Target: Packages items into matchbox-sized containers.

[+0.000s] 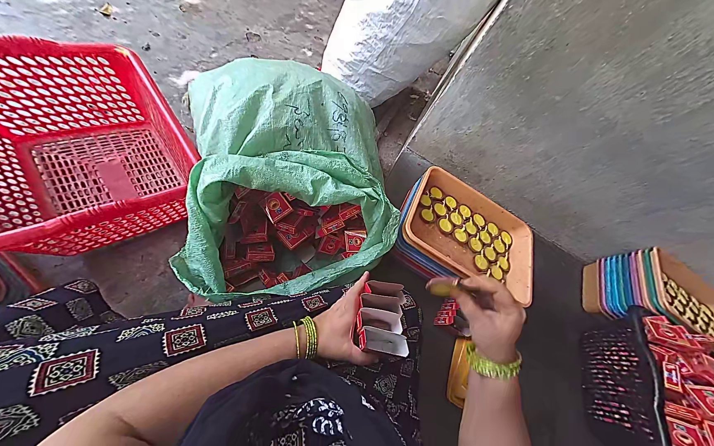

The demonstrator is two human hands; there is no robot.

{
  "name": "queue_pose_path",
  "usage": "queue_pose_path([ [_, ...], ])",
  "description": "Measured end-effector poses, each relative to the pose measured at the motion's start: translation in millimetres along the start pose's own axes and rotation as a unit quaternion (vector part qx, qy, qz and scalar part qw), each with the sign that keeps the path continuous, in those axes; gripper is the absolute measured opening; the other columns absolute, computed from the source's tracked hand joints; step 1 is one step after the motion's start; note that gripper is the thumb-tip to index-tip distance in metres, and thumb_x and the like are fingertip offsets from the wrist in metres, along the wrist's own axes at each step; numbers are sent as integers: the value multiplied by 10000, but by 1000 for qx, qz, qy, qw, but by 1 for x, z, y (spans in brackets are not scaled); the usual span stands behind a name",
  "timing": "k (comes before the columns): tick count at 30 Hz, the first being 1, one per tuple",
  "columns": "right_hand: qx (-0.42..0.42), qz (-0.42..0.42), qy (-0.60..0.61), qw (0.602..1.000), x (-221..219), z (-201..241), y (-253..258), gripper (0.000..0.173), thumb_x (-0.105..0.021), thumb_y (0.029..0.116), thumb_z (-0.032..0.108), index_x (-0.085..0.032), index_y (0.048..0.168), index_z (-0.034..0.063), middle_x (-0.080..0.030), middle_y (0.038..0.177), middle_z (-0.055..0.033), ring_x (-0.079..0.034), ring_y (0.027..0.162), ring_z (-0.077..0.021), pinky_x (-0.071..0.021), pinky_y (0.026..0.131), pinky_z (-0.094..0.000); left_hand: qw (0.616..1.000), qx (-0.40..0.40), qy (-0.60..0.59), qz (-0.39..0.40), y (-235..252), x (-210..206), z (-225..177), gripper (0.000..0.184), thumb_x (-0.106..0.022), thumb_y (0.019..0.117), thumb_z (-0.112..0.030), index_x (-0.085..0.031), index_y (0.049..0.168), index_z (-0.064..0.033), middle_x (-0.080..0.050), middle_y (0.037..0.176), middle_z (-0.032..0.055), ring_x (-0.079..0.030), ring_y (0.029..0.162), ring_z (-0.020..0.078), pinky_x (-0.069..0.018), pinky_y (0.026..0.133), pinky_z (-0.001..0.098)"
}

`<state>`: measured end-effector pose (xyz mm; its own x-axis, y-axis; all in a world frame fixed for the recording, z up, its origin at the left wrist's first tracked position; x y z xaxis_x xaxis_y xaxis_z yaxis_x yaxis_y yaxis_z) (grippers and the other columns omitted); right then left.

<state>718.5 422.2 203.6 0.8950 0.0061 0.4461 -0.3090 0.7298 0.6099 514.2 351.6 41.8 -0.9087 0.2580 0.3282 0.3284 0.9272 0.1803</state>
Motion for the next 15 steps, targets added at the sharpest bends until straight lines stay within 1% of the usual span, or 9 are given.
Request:
queue_pose_path([
  [2, 70, 68, 32, 995, -18, 55, -19, 177, -843, 866, 194, -726, 999, 184, -731, 936, 20, -712, 897, -125, -620, 837, -325, 1000, 3, 4, 4, 0, -1, -1, 1580, -955, 523, -528, 58, 1601, 26, -287, 1622, 246, -351, 1496, 268, -319, 1234, 408],
  [4, 114, 123, 6, 986, -36, 85, -38, 142, -824, 870, 169, -722, 969, 178, -737, 926, 28, -703, 917, -123, -596, 881, -336, 1000, 4, 7, 5, -1, -1, -4, 1576, -954, 526, -526, 57, 1600, 30, -294, 1618, 249, -356, 1493, 269, -320, 1232, 402],
  [6, 124, 177, -73, 974, -53, 91, -52, 68, -788, 886, 163, -756, 946, 167, -740, 921, 30, -696, 952, -121, -579, 908, -343, 1000, -15, 14, -3, -2, 0, -6, 1561, -947, 539, -541, 41, 1597, 41, -314, 1604, 256, -371, 1485, 264, -328, 1230, 391],
  [7, 119, 201, -112, 966, -60, 89, -56, 62, -783, 901, 207, -771, 952, 174, -743, 943, 33, -690, 989, -122, -568, 925, -346, 1000, -21, 19, -4, -3, 0, -7, 1556, -945, 546, -542, 41, 1598, 41, -305, 1607, 263, -363, 1489, 272, -321, 1233, 394],
  [8, 110, 213, -135, 961, -64, 86, -58, 123, -797, 903, 281, -776, 970, 180, -733, 981, 27, -671, 1034, -132, -553, 943, -348, 999, -25, 26, -2, -3, 0, -8, 1551, -944, 549, -538, 39, 1599, 44, -300, 1607, 269, -355, 1493, 279, -312, 1237, 394],
  [10, 71, 199, -139, 968, -61, 78, -56, 302, -849, 836, 416, -767, 1012, 184, -686, 1098, -23, -616, 1123, -173, -530, 982, -366, 999, -22, 40, 10, -6, 0, -13, 1542, -956, 547, -509, 23, 1600, 47, -296, 1607, 275, -347, 1495, 299, -303, 1238, 402],
  [12, 25, 200, -146, 969, -57, 67, -55, 469, -867, 783, 496, -730, 1111, 190, -604, 1298, -106, -561, 1238, -229, -509, 1031, -403, 998, -41, 54, 12, -8, 0, -21, 1500, -964, 547, -481, -36, 1594, 60, -368, 1566, 274, -399, 1463, 310, -341, 1216, 411],
  [14, -20, 251, -155, 955, -64, 57, -60, 577, -879, 752, 471, -698, 1224, 191, -485, 1511, -191, -466, 1415, -311, -474, 1126, -464, 995, -73, 65, 20, -8, -1, -26, 1444, -968, 539, -444, -104, 1575, 72, -449, 1507, 252, -450, 1422, 310, -375, 1195, 410],
  [15, -40, 279, -155, 947, -69, 53, -64, 591, -882, 732, 419, -695, 1247, 196, -437, 1562, -200, -421, 1460, -321, -456, 1152, -467, 993, -88, 69, 27, -8, -2, -29, 1415, -970, 531, -415, -140, 1564, 81, -470, 1487, 251, -459, 1410, 323, -377, 1190, 414],
])
Point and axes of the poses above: each hand's wrist, its own y-axis towards the middle knuckle, its own x-axis out of the back of the hand, z = x × y, the point moved 9 cm from there along y, towards the middle knuckle
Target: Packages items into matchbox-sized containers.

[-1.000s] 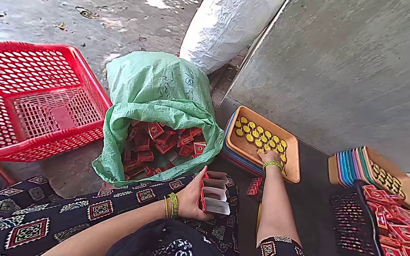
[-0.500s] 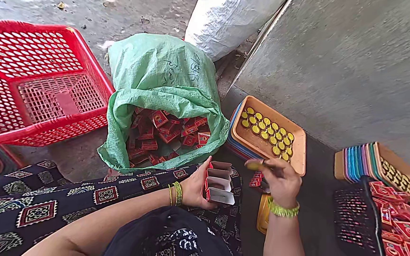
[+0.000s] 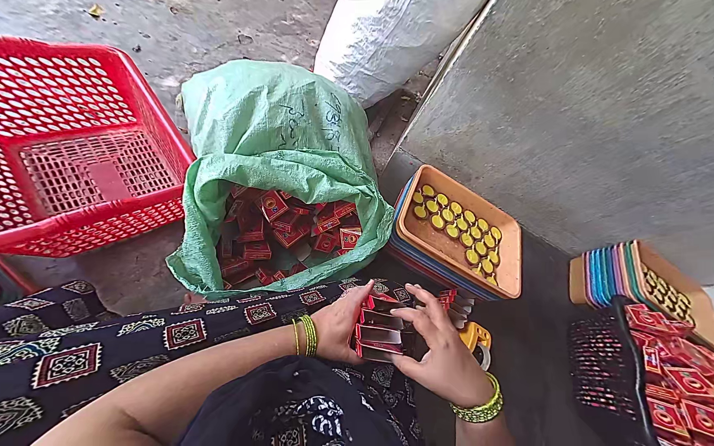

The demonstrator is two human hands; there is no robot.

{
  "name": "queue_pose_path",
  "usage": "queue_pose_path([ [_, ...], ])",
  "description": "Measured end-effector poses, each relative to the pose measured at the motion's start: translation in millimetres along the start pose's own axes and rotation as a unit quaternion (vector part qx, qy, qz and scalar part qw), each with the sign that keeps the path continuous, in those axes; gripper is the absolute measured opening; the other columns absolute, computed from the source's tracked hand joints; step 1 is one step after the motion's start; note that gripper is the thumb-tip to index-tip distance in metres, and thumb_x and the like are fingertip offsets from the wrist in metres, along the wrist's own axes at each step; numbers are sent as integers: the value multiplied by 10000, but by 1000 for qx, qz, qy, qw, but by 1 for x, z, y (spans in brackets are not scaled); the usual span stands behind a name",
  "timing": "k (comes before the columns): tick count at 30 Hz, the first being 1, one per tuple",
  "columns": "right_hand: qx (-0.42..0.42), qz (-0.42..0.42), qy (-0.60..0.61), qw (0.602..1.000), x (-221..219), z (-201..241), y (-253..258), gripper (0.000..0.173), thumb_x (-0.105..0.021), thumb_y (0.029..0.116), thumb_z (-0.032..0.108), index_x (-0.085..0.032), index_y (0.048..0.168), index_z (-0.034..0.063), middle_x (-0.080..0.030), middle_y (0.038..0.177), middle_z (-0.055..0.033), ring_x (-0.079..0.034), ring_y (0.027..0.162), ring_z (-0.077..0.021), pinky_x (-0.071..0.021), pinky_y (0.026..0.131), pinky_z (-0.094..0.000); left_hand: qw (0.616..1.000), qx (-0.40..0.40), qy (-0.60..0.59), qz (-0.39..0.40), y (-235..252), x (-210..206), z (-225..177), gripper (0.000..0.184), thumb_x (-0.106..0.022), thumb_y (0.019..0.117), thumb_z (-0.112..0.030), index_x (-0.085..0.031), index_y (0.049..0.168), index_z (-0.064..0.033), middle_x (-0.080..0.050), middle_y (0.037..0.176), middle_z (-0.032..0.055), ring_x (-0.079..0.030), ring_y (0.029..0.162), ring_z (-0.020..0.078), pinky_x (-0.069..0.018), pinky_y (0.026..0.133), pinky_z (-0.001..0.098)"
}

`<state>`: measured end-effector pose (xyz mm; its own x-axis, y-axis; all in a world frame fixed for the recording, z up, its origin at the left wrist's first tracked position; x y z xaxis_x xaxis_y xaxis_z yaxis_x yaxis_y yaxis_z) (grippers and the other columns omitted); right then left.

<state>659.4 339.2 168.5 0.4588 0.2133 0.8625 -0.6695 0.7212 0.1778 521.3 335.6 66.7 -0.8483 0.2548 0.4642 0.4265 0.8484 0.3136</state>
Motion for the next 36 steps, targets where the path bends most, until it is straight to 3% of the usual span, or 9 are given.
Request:
queue_pose_path([
  [3, -18, 46, 14, 999, -20, -2, -2, 562, -882, 697, 299, -714, 1214, 158, -434, 1573, -183, -458, 1443, -267, -491, 1124, -410, 999, -17, 9, 30, 3, -2, -8, 1343, -977, 514, -362, -233, 1537, 90, -483, 1473, 260, -443, 1412, 367, -354, 1193, 424],
  [7, -23, 15, 62, 998, -27, -6, -5, 488, -891, 722, 239, -732, 1152, 74, -565, 1456, -157, -575, 1329, -196, -551, 1051, -344, 999, -22, 6, 36, 3, -3, -13, 1316, -974, 520, -360, -253, 1524, 90, -492, 1465, 252, -451, 1406, 360, -367, 1188, 424],
  [13, 21, -57, 208, 976, -3, -38, -32, 335, -869, 783, 133, -739, 1074, 28, -690, 1269, -151, -643, 1236, -224, -568, 1047, -391, 994, -81, -70, 33, 7, -20, -33, 1463, -966, 550, -471, -84, 1560, 114, -390, 1534, 305, -419, 1444, 338, -353, 1212, 415],
  [18, -125, -127, 307, 935, 21, -119, -105, 363, -816, 803, 149, -725, 1147, 74, -735, 1154, -13, -692, 1060, -96, -590, 948, -319, 991, -55, -101, 67, 8, -35, -36, 1483, -954, 571, -521, -56, 1572, 105, -246, 1611, 322, -430, 1442, 333, -483, 1101, 411],
  [20, -198, -141, 255, 936, 29, -153, -136, 405, -819, 774, 137, -717, 1150, 22, -733, 1149, -62, -702, 1043, -119, -597, 936, -316, 994, -26, -87, 67, 8, -32, -30, 1421, -935, 621, -518, -72, 1586, 70, -259, 1622, 279, -437, 1435, 308, -500, 1076, 411],
  [23, -283, -90, 87, 951, 21, -205, -166, 416, -835, 765, 268, -746, 1110, 53, -733, 1130, -84, -699, 1026, -128, -586, 924, -329, 997, 7, -67, 40, 11, -23, -19, 1305, -895, 702, -501, -105, 1602, 16, -321, 1604, 220, -497, 1376, 254, -551, 999, 381],
  [30, -369, 20, -113, 923, -30, -296, -169, 435, -810, 855, 237, -716, 1248, 73, -658, 1349, -149, -603, 1289, -286, -448, 1134, -491, 998, 59, -22, -21, 8, 6, 5, 997, -780, 845, -431, -243, 1599, -59, -372, 1594, 160, -538, 1335, 222, -564, 988, 388],
  [33, -411, 52, -188, 890, -18, -296, -164, 579, -887, 753, 259, -704, 1287, 129, -529, 1473, -203, -460, 1398, -393, -398, 1161, -545, 994, 94, 3, -52, 8, 33, 10, 878, -763, 859, -422, -358, 1571, -107, -410, 1557, 172, -612, 1212, 239, -590, 909, 404],
  [36, -441, 101, -217, 865, 1, -278, -154, 744, -939, 653, 324, -682, 1329, 147, -457, 1540, -212, -419, 1413, -442, -426, 1116, -589, 982, 152, 26, -113, 7, 81, 14, 782, -774, 850, -393, -457, 1512, -123, -462, 1516, 153, -592, 1253, 270, -583, 932, 466],
])
Point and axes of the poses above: each hand's wrist, its own y-axis towards the middle knuckle, its own x-axis out of the back of the hand, z = x × y, the point moved 9 cm from there along y, towards the middle knuckle
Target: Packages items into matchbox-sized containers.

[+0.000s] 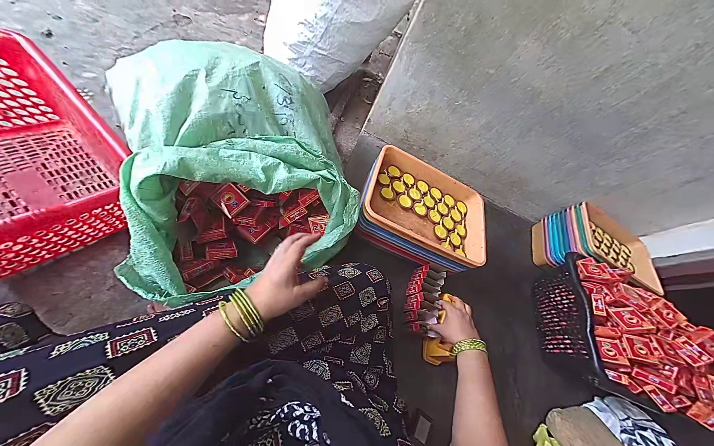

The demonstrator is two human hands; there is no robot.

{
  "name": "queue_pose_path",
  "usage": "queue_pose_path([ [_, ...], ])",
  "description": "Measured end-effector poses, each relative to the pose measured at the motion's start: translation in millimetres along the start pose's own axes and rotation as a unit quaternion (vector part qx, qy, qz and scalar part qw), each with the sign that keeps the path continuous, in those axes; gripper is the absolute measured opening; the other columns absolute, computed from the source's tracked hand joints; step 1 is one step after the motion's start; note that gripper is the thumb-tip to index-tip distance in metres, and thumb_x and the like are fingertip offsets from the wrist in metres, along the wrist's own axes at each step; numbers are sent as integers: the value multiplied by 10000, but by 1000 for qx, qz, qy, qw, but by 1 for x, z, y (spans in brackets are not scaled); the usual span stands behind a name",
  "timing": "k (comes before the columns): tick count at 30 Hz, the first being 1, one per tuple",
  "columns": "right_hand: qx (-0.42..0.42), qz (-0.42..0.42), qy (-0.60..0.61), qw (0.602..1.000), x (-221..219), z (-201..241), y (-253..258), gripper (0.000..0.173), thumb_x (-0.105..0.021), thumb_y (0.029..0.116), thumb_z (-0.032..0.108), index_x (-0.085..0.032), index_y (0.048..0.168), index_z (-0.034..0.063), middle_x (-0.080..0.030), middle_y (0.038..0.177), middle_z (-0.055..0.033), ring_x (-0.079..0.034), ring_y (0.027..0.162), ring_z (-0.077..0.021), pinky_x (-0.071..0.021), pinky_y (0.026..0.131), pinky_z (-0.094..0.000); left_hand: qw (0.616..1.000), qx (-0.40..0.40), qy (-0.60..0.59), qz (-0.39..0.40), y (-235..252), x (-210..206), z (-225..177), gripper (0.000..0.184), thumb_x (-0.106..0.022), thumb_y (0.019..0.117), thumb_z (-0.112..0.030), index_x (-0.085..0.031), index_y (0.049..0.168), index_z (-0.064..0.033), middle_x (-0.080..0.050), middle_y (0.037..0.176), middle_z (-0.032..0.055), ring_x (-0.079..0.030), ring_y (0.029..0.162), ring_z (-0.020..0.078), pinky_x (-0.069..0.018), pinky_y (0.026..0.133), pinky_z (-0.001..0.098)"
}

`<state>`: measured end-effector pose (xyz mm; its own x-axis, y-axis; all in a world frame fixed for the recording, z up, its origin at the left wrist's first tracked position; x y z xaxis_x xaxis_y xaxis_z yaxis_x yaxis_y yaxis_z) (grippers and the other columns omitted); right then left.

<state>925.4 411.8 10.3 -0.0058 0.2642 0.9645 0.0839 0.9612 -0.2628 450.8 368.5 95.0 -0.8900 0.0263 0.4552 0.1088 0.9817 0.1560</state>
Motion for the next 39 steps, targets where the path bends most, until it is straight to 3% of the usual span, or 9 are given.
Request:
queue_pose_path([
  [8, 318, -107, 163, 928, 123, 220, -8, 431, -765, 890, 293, -696, 1285, 134, -635, 1388, -92, -634, 1233, -236, -556, 1000, -437, 934, 297, -89, -178, -20, 118, 118, 652, -747, 895, -289, -492, 1440, -38, -613, 1353, 190, -636, 1187, 316, -514, 997, 551],
  [13, 415, 14, 51, 908, 89, 409, 22, 306, -654, 972, 212, -712, 1264, 141, -680, 1313, -79, -635, 1232, -243, -497, 1074, -483, 891, 368, -157, -216, -31, 125, 179, 598, -729, 898, -289, -538, 1404, -33, -640, 1301, 205, -647, 1155, 354, -526, 966, 576],
  [17, 412, -1, -101, 906, 40, 499, 61, 370, -660, 923, 81, -678, 1292, 84, -628, 1387, -138, -552, 1334, -348, -464, 1082, -570, 873, 397, -183, -217, -25, 123, 202, 564, -697, 912, -293, -552, 1394, -38, -634, 1286, 228, -643, 1151, 360, -527, 967, 557],
  [23, 401, -60, -226, 886, 3, 526, 84, 419, -584, 928, -34, -621, 1342, 14, -603, 1395, -197, -507, 1362, -417, -510, 995, -590, 887, 408, -177, -128, -10, 105, 197, 484, -647, 929, -247, -592, 1373, -63, -633, 1302, 199, -633, 1173, 328, -511, 992, 531],
  [27, 421, -125, -68, 896, 34, 523, 46, 373, -621, 922, 326, -728, 1176, 74, -725, 1184, -117, -633, 1195, -335, -525, 972, -493, 874, 413, -250, -63, -7, 65, 195, 705, -539, 1015, -497, -415, 1508, -8, -537, 1425, 264, -555, 1303, 388, -473, 1052, 584],
  [30, 409, -21, 134, 902, 37, 519, 7, 412, -748, 830, 439, -764, 1082, 113, -747, 1047, -52, -678, 1051, -203, -528, 973, -422, 817, 391, -412, -97, -6, 39, 189, 922, -436, 974, -721, -316, 1553, -14, -524, 1436, 246, -552, 1301, 366, -498, 1022, 590],
  [34, 358, 110, 276, 885, 23, 508, 16, 298, -648, 934, 350, -780, 1092, 135, -765, 1045, -15, -721, 919, -117, -600, 821, -372, 777, 408, -426, -222, -16, 45, 233, 817, -728, 885, -426, -373, 1497, -18, -637, 1259, 224, -656, 1140, 323, -565, 943, 521],
  [36, 275, 28, 213, 937, 33, 490, 50, 321, -619, 946, 342, -754, 1103, 97, -748, 1081, -90, -708, 1017, -225, -561, 912, -477, 775, 440, -386, -238, -24, 56, 243, 813, -762, 837, -327, -387, 1496, -32, -616, 1273, 241, -644, 1136, 355, -566, 911, 550],
  [39, 155, -5, 104, 982, 21, 468, 106, 717, -684, 909, 549, -579, 1355, -2, -619, 1356, -215, -602, 1271, -340, -473, 1078, -533, 791, 461, -327, -236, -30, 70, 235, 791, -782, 792, -277, -443, 1470, -51, -621, 1280, 227, -639, 1153, 349, -553, 930, 551],
])
Point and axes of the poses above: each hand's wrist, its own y-axis towards the middle knuckle, its own x-axis out of the back of the hand, z = x × y, the point moved 9 cm from there along y, towards the middle knuckle
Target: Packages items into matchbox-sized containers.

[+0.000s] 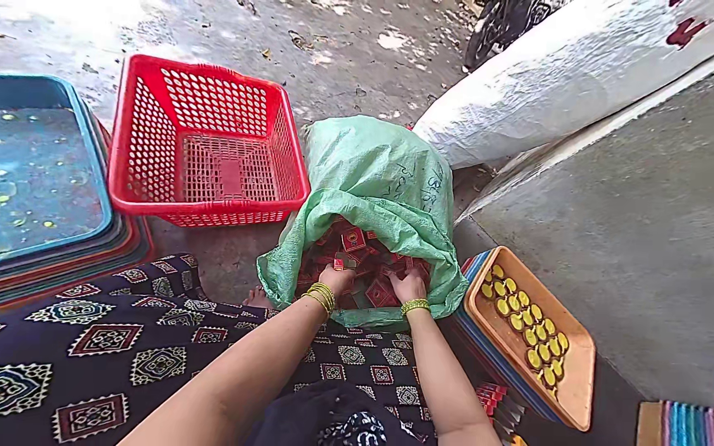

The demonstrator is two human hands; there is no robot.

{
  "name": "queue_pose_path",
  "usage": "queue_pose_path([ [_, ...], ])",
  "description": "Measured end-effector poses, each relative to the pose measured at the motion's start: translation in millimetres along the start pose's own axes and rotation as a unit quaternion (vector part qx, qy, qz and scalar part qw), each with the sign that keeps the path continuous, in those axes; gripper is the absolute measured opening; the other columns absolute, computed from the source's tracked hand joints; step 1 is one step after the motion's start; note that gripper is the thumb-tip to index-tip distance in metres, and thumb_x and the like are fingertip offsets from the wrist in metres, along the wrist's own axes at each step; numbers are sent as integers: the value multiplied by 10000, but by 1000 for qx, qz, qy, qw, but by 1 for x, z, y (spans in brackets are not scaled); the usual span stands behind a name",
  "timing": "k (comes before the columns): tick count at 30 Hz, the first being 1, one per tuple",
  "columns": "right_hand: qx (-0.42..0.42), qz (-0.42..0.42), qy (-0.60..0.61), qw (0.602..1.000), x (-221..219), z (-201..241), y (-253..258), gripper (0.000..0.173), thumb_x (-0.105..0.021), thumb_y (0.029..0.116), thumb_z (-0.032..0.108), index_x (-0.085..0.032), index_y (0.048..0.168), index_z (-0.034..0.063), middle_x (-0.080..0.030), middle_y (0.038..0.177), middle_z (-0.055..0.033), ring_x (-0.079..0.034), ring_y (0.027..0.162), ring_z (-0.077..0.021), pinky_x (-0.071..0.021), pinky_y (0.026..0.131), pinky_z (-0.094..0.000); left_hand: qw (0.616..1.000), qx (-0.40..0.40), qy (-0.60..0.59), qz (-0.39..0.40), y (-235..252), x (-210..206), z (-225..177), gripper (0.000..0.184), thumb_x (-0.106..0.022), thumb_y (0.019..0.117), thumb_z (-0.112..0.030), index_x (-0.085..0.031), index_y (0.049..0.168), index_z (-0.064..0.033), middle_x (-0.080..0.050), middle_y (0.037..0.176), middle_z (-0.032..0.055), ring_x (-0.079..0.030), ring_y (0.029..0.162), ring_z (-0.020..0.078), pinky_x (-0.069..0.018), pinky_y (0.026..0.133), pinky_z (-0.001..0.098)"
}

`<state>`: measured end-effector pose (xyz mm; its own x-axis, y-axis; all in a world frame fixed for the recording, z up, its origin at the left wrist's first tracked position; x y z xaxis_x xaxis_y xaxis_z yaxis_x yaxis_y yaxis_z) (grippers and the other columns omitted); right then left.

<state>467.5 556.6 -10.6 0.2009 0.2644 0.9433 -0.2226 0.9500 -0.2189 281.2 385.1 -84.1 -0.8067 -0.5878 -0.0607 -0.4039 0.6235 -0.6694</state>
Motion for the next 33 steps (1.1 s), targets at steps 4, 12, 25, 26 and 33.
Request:
queue_pose_path([
  [4, -14, 55, -45, 997, -27, -9, 19, 852, -767, 834, 585, -536, 1417, 8, -640, 1344, -210, -604, 1277, -348, -454, 1090, -558, 998, -23, 60, -11, -4, 7, -9, 736, -791, 794, -286, -507, 1434, -58, -627, 1300, 199, -608, 1220, 318, -499, 1017, 530],
  [12, 32, 153, -146, 977, -59, 7, -5, 964, -676, 845, 708, -485, 1456, -12, -625, 1359, -221, -606, 1281, -348, -478, 1067, -562, 996, -31, 72, -46, -3, 16, -14, 809, -784, 804, -273, -425, 1482, -15, -611, 1321, 221, -601, 1236, 326, -491, 1036, 529],
  [25, 74, 198, -106, 972, -76, 24, -15, 542, -788, 817, 313, -655, 1266, 39, -663, 1274, -213, -621, 1225, -367, -480, 1034, -604, 992, -74, 96, -28, -9, 19, -31, 656, -780, 811, -237, -551, 1399, -56, -663, 1250, 177, -656, 1148, 289, -528, 993, 508],
  [26, 103, 173, -47, 978, -60, 27, -11, 459, -777, 821, 262, -689, 1236, 88, -682, 1249, -178, -635, 1202, -333, -489, 1030, -575, 991, -76, 108, -30, -10, 19, -34, 648, -756, 819, -248, -549, 1404, -63, -662, 1256, 175, -648, 1166, 293, -519, 1001, 522],
  [33, 310, 139, 142, 930, -6, 66, -43, 580, -748, 725, 111, -670, 1299, 102, -708, 1234, -64, -647, 1179, -176, -518, 1044, -411, 962, -142, 198, 120, -14, -20, -40, 781, -748, 824, -537, -544, 1405, -57, -656, 1263, 200, -647, 1172, 311, -513, 1018, 538],
])
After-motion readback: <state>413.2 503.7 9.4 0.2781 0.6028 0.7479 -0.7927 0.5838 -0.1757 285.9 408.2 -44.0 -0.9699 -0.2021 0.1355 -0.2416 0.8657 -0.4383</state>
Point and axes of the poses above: each hand's wrist, its own y-axis towards the middle knuckle, its own x-axis out of the back of the hand, z = x × y, the point moved 9 cm from there along y, towards the middle knuckle
